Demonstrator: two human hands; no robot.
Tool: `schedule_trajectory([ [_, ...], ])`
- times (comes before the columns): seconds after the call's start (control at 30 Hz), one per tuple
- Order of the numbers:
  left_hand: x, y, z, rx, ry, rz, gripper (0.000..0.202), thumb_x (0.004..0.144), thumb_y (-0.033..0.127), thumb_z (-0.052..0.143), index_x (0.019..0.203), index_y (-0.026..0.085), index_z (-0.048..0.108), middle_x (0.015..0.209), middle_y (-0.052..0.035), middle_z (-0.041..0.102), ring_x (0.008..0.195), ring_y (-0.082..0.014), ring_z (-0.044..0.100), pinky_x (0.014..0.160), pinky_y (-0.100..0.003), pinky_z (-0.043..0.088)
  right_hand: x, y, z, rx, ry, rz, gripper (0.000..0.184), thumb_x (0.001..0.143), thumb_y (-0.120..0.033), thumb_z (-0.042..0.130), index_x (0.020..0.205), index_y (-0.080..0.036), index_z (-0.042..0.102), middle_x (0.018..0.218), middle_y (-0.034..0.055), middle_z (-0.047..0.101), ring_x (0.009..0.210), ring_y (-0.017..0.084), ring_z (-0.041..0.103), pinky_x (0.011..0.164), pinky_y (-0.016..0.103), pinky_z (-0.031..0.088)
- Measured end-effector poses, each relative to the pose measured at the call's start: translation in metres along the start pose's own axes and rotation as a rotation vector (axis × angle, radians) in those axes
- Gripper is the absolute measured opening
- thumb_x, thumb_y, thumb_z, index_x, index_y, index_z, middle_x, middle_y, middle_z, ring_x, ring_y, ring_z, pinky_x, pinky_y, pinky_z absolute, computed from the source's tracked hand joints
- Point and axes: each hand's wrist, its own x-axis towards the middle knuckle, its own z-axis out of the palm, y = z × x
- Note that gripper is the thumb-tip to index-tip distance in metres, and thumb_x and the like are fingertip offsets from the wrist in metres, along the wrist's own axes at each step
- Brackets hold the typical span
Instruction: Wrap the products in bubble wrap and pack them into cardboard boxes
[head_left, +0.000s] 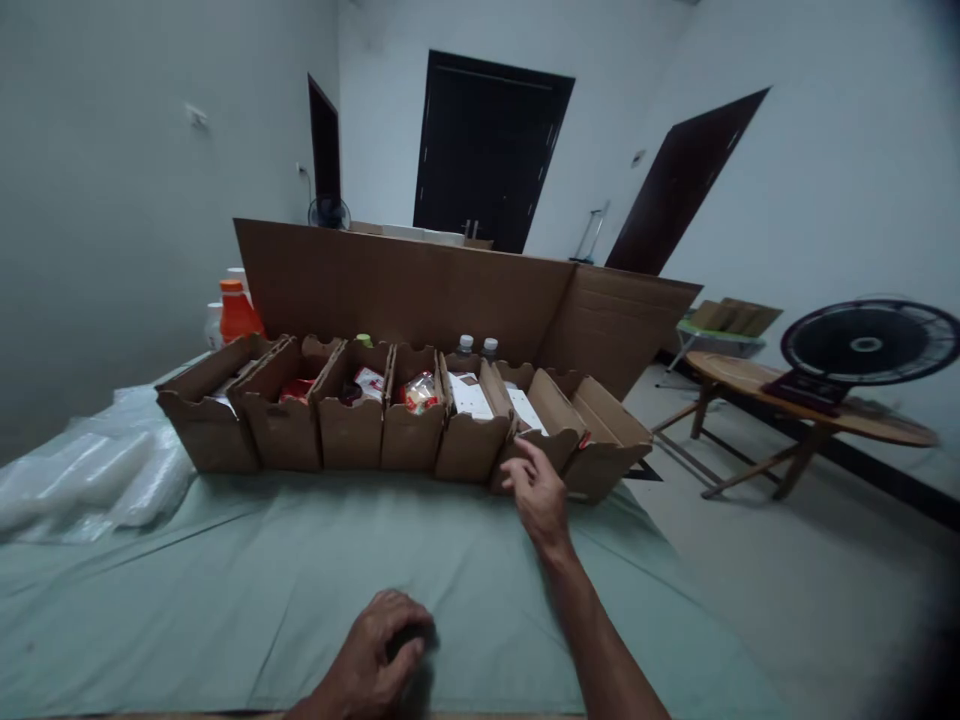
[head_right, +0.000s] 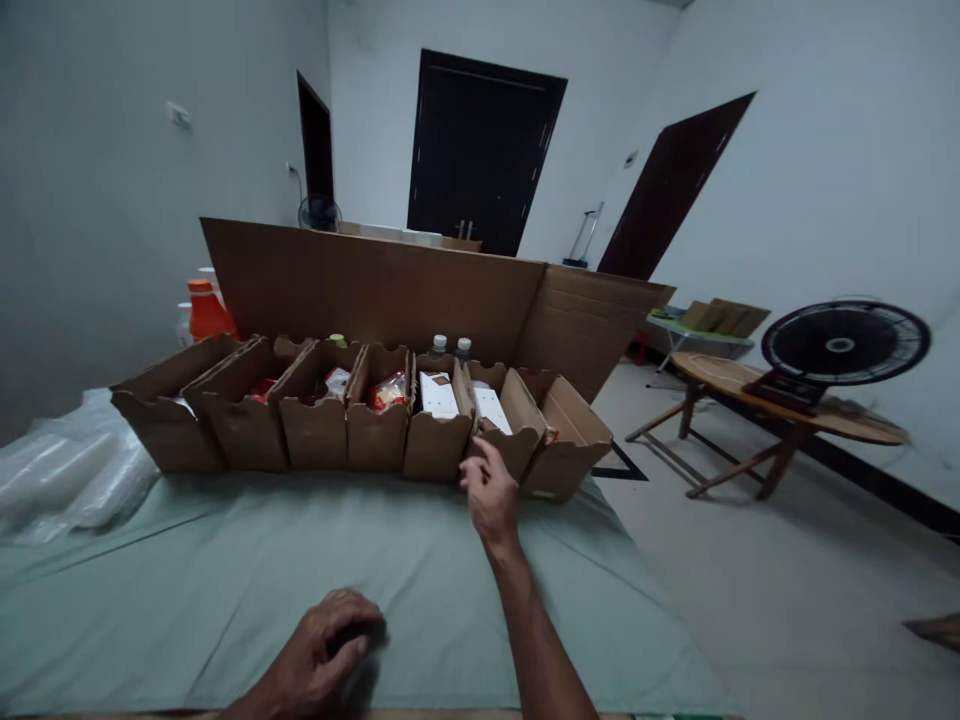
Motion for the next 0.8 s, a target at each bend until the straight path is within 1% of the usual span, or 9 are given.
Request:
schedule_trajectory([
  [0.07,0.005,0.002,0.003,-0.017,0.006,-0.006,0.021,0.085,0.023,0.053,0.098,0.02,0.069,0.09,-0.0074,0.073,0.088,-0.0227,0.067,0.082,-0.037,0.052,0.021,-0.028,0.015,-0.129,-0.109,-0.044,0.05,0.086,-0.031,0.05,0.134,-0.023,0.06,0.08,0.0011,0.075,0.066,0.017,0.069,0.07,0.029,0.054],
  [0.17,0.007,-0.001,0.007,-0.049,-0.001,-0.029,0.021,0.083,0.022,0.053,0.095,0.018,0.07,0.088,-0.0077,0.073,0.086,-0.0224,0.066,0.081,-0.036,0.051,0.04,-0.057,0.026,-0.356,-0.197,-0.051,0.052,0.084,-0.021,0.054,0.135,-0.024,0.062,0.084,0.0054,0.076,0.081,0.024,0.072,0.078,0.033,0.052],
  [0.27,0.006,-0.004,0.007,-0.058,0.002,-0.041,0.022,0.08,0.021,0.055,0.095,0.018,0.071,0.088,-0.008,0.073,0.087,-0.0229,0.065,0.082,-0.036,0.05,0.043,-0.073,0.027,-0.559,-0.243,-0.038,0.055,0.089,-0.02,0.051,0.144,-0.022,0.054,0.093,0.0121,0.077,0.091,0.029,0.072,0.082,0.037,0.05],
  [0.33,0.006,-0.002,0.005,-0.052,0.003,-0.069,0.024,0.077,0.02,0.056,0.096,0.018,0.072,0.09,-0.0079,0.073,0.089,-0.0233,0.065,0.084,-0.036,0.049,0.041,-0.08,0.026,-0.668,-0.283,-0.035,0.055,0.09,-0.02,0.051,0.145,-0.024,0.052,0.096,0.0128,0.077,0.094,0.029,0.072,0.082,0.037,0.049],
  [0.5,0.009,0.008,0.0,-0.047,0.003,-0.103,0.025,0.074,0.02,0.056,0.093,0.018,0.072,0.089,-0.0069,0.074,0.088,-0.0225,0.066,0.082,-0.035,0.051,0.038,-0.097,0.023,-0.831,-0.336,-0.024,0.035,0.089,-0.016,0.051,0.117,-0.023,0.072,0.099,0.0144,0.077,0.095,0.026,0.072,0.077,0.031,0.047],
  [0.57,0.009,0.011,-0.003,-0.045,0.03,-0.1,0.024,0.073,0.019,0.056,0.091,0.018,0.072,0.086,-0.0063,0.073,0.084,-0.0218,0.067,0.079,-0.034,0.052,0.028,-0.103,0.017,-0.855,-0.332,-0.034,0.033,0.091,-0.016,0.049,0.113,-0.023,0.073,0.098,0.0143,0.077,0.093,0.026,0.073,0.074,0.03,0.047],
  [0.63,0.008,0.012,-0.006,-0.055,0.093,-0.085,0.024,0.074,0.018,0.056,0.092,0.018,0.072,0.086,-0.0064,0.074,0.083,-0.0213,0.068,0.077,-0.033,0.053,0.008,-0.105,0.004,-0.87,-0.33,-0.048,0.033,0.091,-0.018,0.049,0.114,-0.025,0.072,0.094,0.0127,0.078,0.089,0.026,0.073,0.07,0.029,0.046],
  [0.7,0.006,0.013,-0.009,-0.068,0.172,-0.044,0.026,0.077,0.018,0.055,0.097,0.018,0.07,0.092,-0.0075,0.074,0.088,-0.0219,0.07,0.079,-0.034,0.055,-0.021,-0.104,-0.014,-0.885,-0.337,-0.054,0.033,0.091,-0.018,0.05,0.114,-0.026,0.072,0.09,0.011,0.078,0.084,0.026,0.074,0.066,0.029,0.046],
  [0.8,-0.002,0.015,-0.011,-0.073,0.269,-0.011,0.032,0.081,0.017,0.055,0.11,0.019,0.067,0.11,-0.0098,0.073,0.104,-0.024,0.069,0.092,-0.039,0.055,-0.079,-0.1,-0.044,-0.865,-0.328,-0.087,0.032,0.087,-0.017,0.052,0.109,-0.026,0.073,0.08,0.0075,0.078,0.073,0.027,0.075,0.059,0.029,0.047],
])
